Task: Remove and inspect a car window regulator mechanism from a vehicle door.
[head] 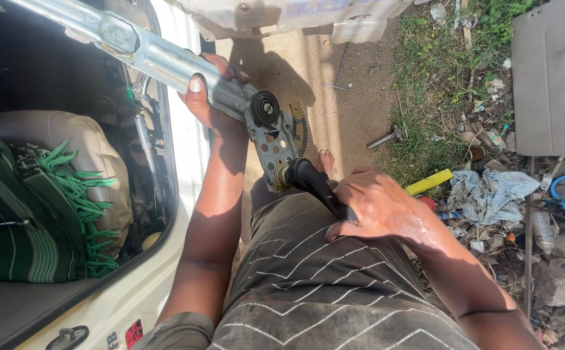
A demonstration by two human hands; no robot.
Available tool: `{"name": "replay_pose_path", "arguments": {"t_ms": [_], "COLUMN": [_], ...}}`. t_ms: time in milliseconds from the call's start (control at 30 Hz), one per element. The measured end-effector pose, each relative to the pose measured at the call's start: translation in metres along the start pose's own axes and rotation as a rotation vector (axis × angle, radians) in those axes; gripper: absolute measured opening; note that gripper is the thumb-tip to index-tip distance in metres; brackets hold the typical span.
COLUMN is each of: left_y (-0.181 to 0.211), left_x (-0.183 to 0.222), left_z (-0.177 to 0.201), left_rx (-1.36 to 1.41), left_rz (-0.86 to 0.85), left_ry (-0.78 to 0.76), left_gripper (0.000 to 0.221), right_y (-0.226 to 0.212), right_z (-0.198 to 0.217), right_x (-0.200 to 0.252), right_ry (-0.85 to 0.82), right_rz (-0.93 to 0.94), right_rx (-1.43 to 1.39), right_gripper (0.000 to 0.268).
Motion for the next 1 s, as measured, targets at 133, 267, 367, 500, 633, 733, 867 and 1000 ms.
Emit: {"name": "replay_pose_path", "arguments": {"t_ms": [133, 267, 367, 500, 633, 733, 867, 1000], "left_y": [-0.021, -0.037, -0.050, -0.038, -0.042, -0.031, -0.020, -0.031], "left_x": [0.002, 0.015, 0.030, 0.043, 0.025, 0.012, -0.005, -0.005], "left_z": [0.007, 0.010, 0.004, -0.020, -0.013, -0.003, 0.009, 0.029], "left_rx": [0.067, 0.018, 0.042, -0.144, -0.082, -0.105, -0.224, -0.314], "left_rz": [0.037, 0.098, 0.151, 0.074, 0.148, 0.129, 0.061, 0.055], "left_ry": [-0.084, -0.090, -0.150, -0.196, -0.105, 0.010, 0.038, 0.062], "left_gripper": [0.047, 0.050, 0.054, 0.051, 0.053, 0.043, 0.032, 0.029], "right_y": [-0.029, -0.075, -0.088, -0.040, 0.050, 0.113, 0.130, 0.046], "right_z": [0.024, 0.037, 0.050, 0.068, 0.040, -0.001, -0.038, 0.005], "right_x": [-0.009, -0.023, -0.042, -0.093, -0.100, -0.080, -0.022, -0.005], "right_ry": [0.045, 0.154, 0.236, 0.242, 0.227, 0.193, 0.261, 0.277], "right_rz": [0.160, 0.493, 0.579, 0.424, 0.240, -0.069, -0.035, 0.168], "right_rx": [0.032, 0.107, 0.132, 0.156, 0.039, 0.044, -0.206, -0.130], "right_gripper": [0.063, 0.067, 0.066, 0.048, 0.045, 0.039, 0.047, 0.056]}}
Point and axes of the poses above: each hand's wrist, its own x-axis away from the middle knuckle, its own z-axis out of the back of the hand, y = z × x, the point moved 10 cm from there along -x, towards the middle knuckle, and after that the axes turned 2 degrees about -z, right-handed, at the moved point
